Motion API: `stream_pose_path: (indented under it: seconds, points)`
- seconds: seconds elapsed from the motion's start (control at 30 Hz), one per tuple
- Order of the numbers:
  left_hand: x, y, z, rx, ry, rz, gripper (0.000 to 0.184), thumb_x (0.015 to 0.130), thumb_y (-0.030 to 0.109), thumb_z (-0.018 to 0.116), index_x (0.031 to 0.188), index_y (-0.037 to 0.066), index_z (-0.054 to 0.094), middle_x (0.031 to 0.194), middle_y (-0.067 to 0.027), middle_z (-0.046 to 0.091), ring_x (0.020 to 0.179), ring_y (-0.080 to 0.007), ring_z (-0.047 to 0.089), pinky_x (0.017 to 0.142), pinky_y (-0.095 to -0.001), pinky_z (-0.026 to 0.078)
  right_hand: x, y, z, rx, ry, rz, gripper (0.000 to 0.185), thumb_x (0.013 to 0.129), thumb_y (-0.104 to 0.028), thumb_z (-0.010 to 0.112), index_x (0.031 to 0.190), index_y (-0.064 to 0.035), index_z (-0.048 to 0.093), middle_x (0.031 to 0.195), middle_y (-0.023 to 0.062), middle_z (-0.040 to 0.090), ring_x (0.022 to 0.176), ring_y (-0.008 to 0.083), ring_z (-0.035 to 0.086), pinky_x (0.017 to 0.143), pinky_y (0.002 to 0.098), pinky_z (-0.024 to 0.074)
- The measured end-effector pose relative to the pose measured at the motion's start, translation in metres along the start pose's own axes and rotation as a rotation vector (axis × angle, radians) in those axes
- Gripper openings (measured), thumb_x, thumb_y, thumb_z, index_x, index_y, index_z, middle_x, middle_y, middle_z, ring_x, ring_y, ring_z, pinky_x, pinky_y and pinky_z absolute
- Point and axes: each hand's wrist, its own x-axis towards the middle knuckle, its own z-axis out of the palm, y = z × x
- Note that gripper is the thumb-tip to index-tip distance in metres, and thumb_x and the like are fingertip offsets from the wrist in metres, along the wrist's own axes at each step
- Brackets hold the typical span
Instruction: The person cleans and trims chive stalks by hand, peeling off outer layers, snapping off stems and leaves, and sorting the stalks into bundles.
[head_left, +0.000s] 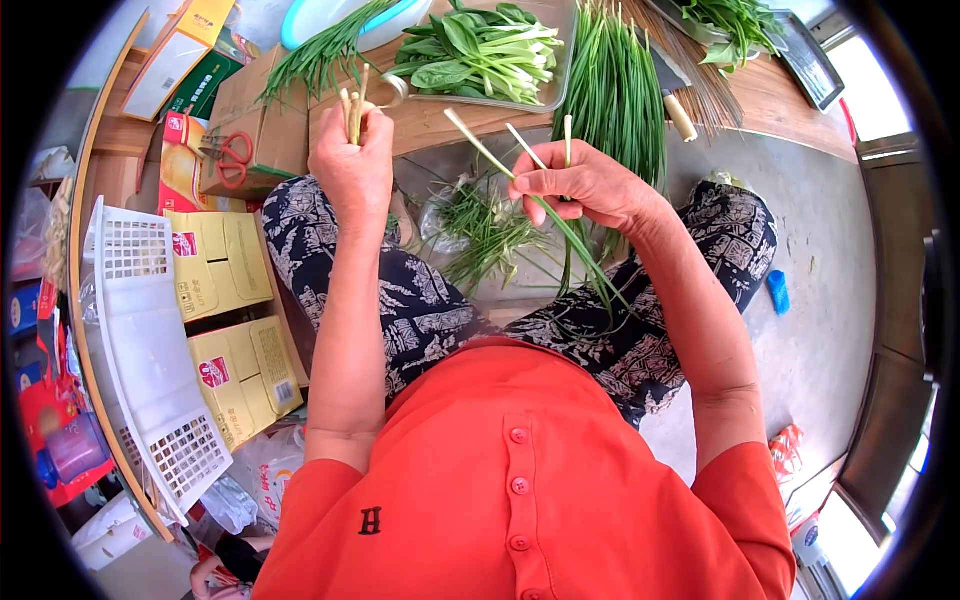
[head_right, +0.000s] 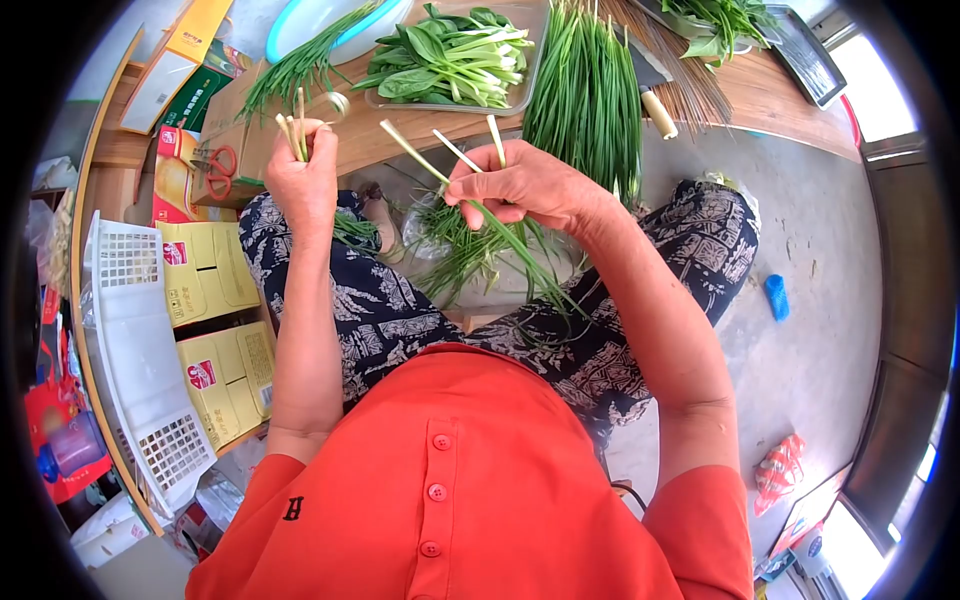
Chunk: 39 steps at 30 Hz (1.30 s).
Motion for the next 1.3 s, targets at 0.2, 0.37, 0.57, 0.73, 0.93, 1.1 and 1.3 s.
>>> stream_pose_path:
  seconds: [0.2,0.37,0.57,0.73,0.93,1.1,1.3]
  points:
    - [-0.008,0.001,-0.018,-0.012,-0.292,-0.198,0.014,0.081,0.017,0.068,0.076,0.005,0.065,0.062,0.0037,0.054,0.059,-0.0047,0.046,0.055,-0.0232,0.039,0.001,-0.001,-0.001,0.019,0.043,-0.008,0.012,0.088,-0.016,0.061,0.087,-0.0038,0.062,0.067,0.0030,0.062,0.049,0.0021,0.040,0.042,0.0170,0.0249]
    - [-0.022,0.027,-0.011,-0.614,-0.594,-0.557,0.021,0.086,0.021,0.067,0.095,0.003,0.067,0.072,0.0017,0.058,0.054,-0.0020,0.041,0.047,-0.0165,0.030,0.005,0.004,0.004,-0.003,0.056,0.018,0.012,0.087,-0.017,0.063,0.087,-0.0048,0.062,0.067,0.0023,0.062,0.049,0.0019,0.039,0.043,0.0164,0.0253]
    - [-0.029,0.035,0.000,-0.744,-0.707,-0.650,0.015,0.089,0.012,0.062,0.097,0.001,0.065,0.076,0.0020,0.059,0.052,-0.0007,0.039,0.043,-0.0149,0.026,0.008,0.006,0.012,-0.081,0.040,0.024,0.015,0.090,-0.020,0.061,0.091,-0.0054,0.061,0.069,0.0013,0.061,0.049,0.0020,0.038,0.042,0.0171,0.0251]
    - [-0.034,0.037,0.006,-0.777,-0.841,-0.636,0.015,0.088,0.014,0.063,0.097,0.002,0.064,0.074,0.0017,0.059,0.051,-0.0009,0.040,0.042,-0.0151,0.025,0.011,0.007,0.010,-0.108,0.029,-0.036,0.017,0.093,-0.023,0.057,0.096,-0.0073,0.062,0.069,0.0016,0.062,0.055,0.0030,0.044,0.047,0.0169,0.0300]
    - [-0.036,0.036,0.010,-0.831,-0.886,-0.679,0.016,0.090,0.017,0.062,0.098,0.003,0.061,0.076,0.0012,0.057,0.053,-0.0016,0.042,0.042,-0.0156,0.025,0.018,0.005,-0.002,-0.139,0.305,-0.348,0.021,0.095,-0.023,0.053,0.091,-0.0032,0.061,0.073,0.0026,0.062,0.064,0.0072,0.054,0.060,0.0219,0.0430]
    - [-0.041,0.048,0.020,-0.774,-1.059,-0.717,0.017,0.091,0.021,0.061,0.096,0.004,0.060,0.076,0.0015,0.056,0.054,-0.0019,0.043,0.042,-0.0169,0.027,0.025,-0.001,0.016,-0.014,0.323,-0.494,0.012,0.090,-0.013,0.061,0.088,-0.0014,0.060,0.071,0.0027,0.062,0.058,0.0089,0.057,0.051,0.0217,0.0453]
    - [-0.040,0.041,0.016,-0.988,-1.082,-0.688,0.042,0.099,0.034,0.040,0.110,-0.004,0.056,0.088,-0.0075,0.058,0.072,-0.0142,0.058,0.060,-0.0257,0.050,0.019,-0.008,-0.008,0.155,0.469,-0.352,0.016,0.088,-0.020,0.065,0.076,-0.0085,0.062,0.064,-0.0020,0.058,0.048,0.0044,0.038,0.044,0.0193,0.0273]
